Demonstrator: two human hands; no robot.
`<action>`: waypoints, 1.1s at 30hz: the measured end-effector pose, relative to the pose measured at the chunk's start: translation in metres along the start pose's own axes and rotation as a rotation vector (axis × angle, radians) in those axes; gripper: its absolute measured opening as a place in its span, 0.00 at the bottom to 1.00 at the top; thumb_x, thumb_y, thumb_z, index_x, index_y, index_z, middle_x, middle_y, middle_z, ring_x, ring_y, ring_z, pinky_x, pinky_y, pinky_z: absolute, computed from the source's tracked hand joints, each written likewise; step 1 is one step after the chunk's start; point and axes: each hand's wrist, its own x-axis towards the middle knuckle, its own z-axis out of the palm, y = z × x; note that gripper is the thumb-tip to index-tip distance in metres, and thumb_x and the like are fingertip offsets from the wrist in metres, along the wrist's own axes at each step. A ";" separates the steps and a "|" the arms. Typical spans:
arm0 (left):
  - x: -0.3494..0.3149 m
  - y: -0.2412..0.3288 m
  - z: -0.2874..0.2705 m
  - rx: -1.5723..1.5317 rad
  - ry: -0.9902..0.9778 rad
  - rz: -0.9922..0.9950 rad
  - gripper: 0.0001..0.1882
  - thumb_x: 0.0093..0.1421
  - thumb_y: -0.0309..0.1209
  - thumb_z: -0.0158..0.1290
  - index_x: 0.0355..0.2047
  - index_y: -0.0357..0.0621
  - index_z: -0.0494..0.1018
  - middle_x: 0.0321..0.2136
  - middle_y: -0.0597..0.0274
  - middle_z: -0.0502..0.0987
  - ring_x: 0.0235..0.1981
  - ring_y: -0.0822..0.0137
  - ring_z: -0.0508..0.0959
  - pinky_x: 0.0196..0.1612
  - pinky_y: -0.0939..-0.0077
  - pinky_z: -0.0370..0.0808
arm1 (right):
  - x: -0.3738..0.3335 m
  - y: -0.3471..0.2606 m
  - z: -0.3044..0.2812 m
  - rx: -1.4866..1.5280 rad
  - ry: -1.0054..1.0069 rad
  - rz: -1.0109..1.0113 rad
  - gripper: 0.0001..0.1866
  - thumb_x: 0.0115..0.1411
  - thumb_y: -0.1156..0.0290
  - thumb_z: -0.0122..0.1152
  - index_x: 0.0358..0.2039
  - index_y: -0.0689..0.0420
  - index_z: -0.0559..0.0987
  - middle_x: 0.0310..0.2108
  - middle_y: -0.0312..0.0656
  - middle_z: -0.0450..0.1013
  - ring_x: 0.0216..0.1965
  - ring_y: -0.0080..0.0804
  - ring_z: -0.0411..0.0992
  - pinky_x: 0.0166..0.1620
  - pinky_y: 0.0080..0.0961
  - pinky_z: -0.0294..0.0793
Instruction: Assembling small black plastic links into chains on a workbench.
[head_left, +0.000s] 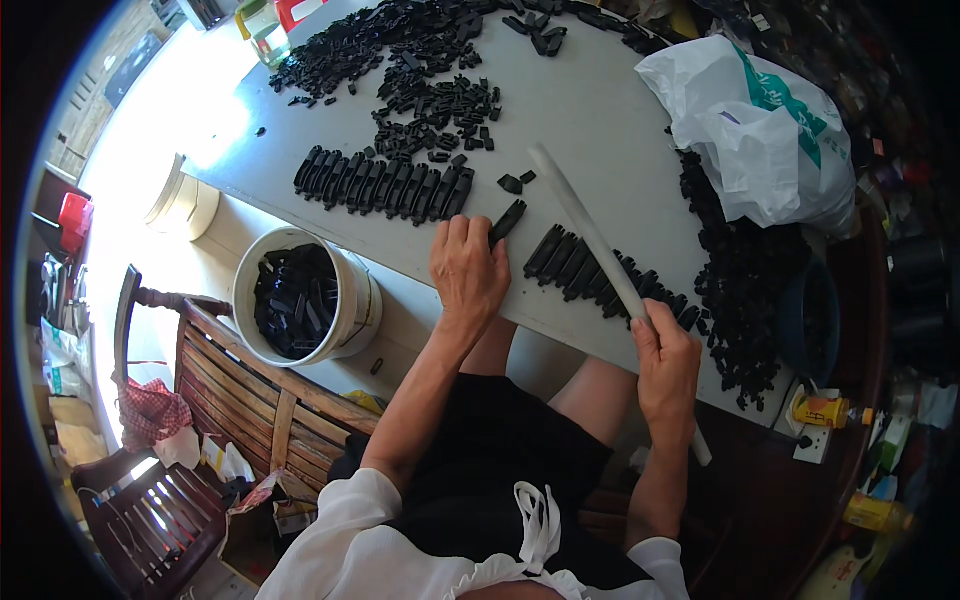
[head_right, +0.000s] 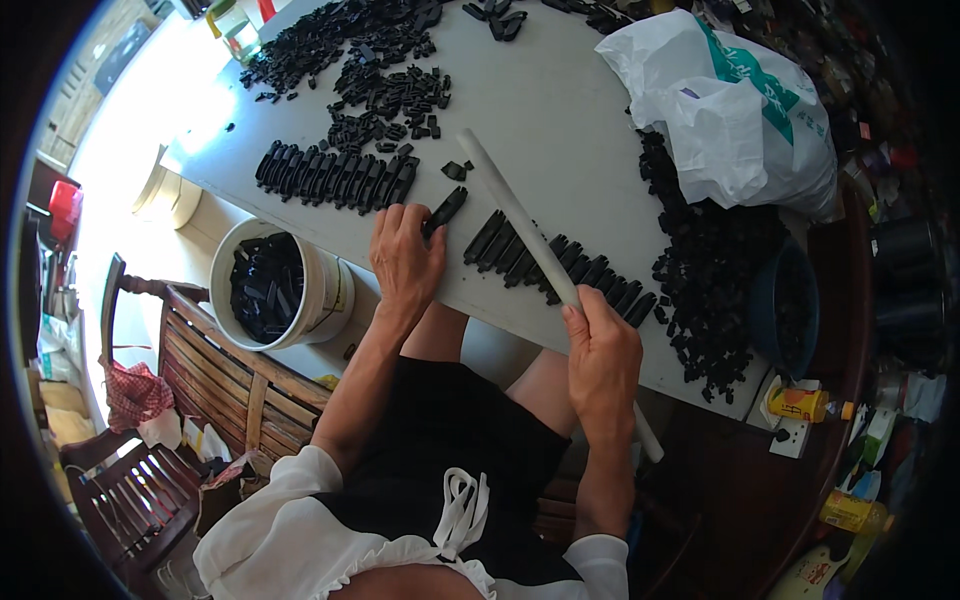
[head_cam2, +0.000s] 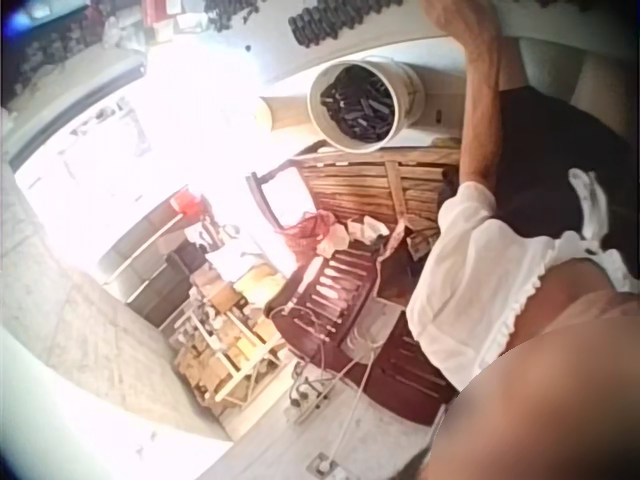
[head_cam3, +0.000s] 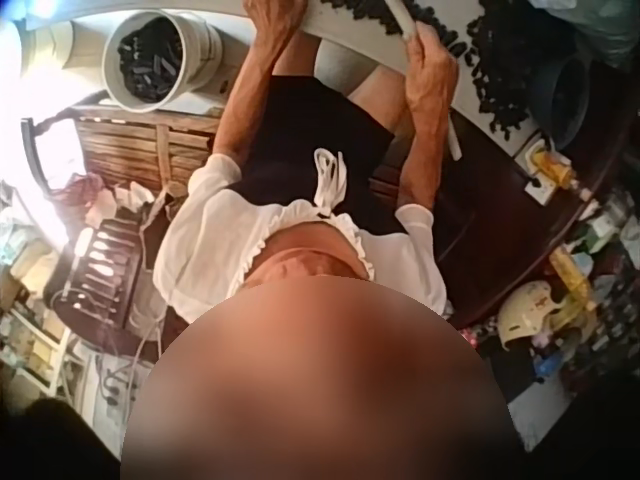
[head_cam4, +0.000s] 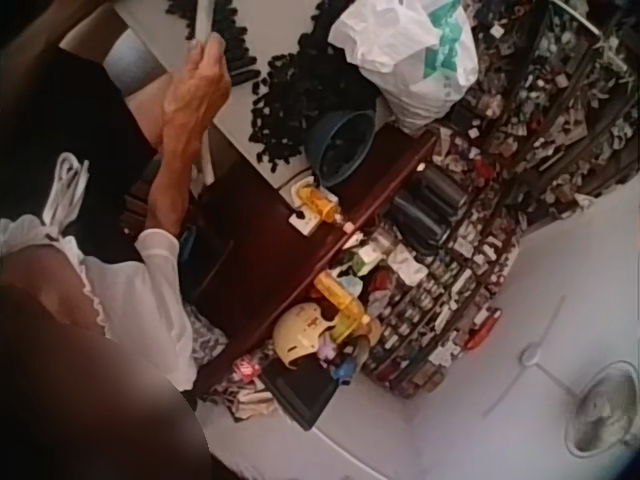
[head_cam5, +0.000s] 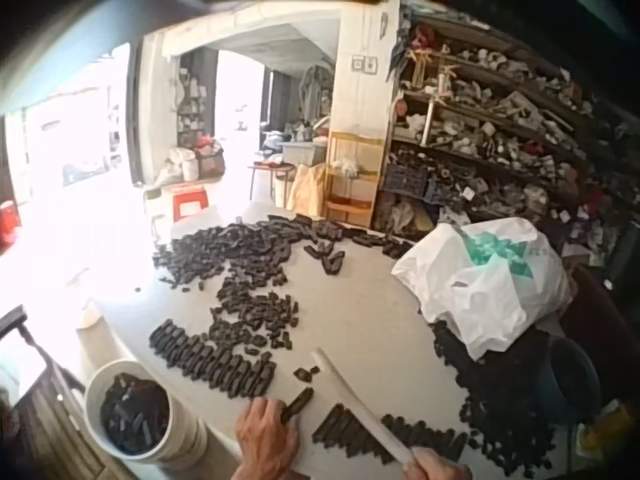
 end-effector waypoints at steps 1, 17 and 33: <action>0.000 0.000 0.000 0.010 -0.008 -0.004 0.13 0.45 0.26 0.61 0.31 0.41 0.69 0.28 0.56 0.68 0.34 0.54 0.69 0.38 0.63 0.68 | -0.002 0.000 -0.002 0.054 0.013 -0.004 0.08 0.64 0.70 0.54 0.40 0.60 0.75 0.19 0.45 0.68 0.20 0.37 0.69 0.24 0.32 0.66; 0.014 -0.010 -0.008 0.188 0.056 -0.066 0.13 0.43 0.28 0.63 0.29 0.43 0.71 0.30 0.57 0.68 0.36 0.55 0.69 0.39 0.64 0.67 | -0.015 0.015 0.006 0.083 0.012 -0.026 0.09 0.61 0.71 0.58 0.40 0.61 0.76 0.22 0.47 0.72 0.22 0.41 0.71 0.26 0.32 0.68; 0.003 -0.004 -0.002 0.024 0.030 -0.033 0.13 0.44 0.26 0.61 0.29 0.42 0.69 0.28 0.56 0.68 0.34 0.55 0.70 0.38 0.63 0.67 | 0.008 -0.008 0.016 -0.045 -0.016 -0.059 0.10 0.62 0.69 0.55 0.41 0.60 0.75 0.26 0.50 0.73 0.27 0.51 0.72 0.30 0.41 0.69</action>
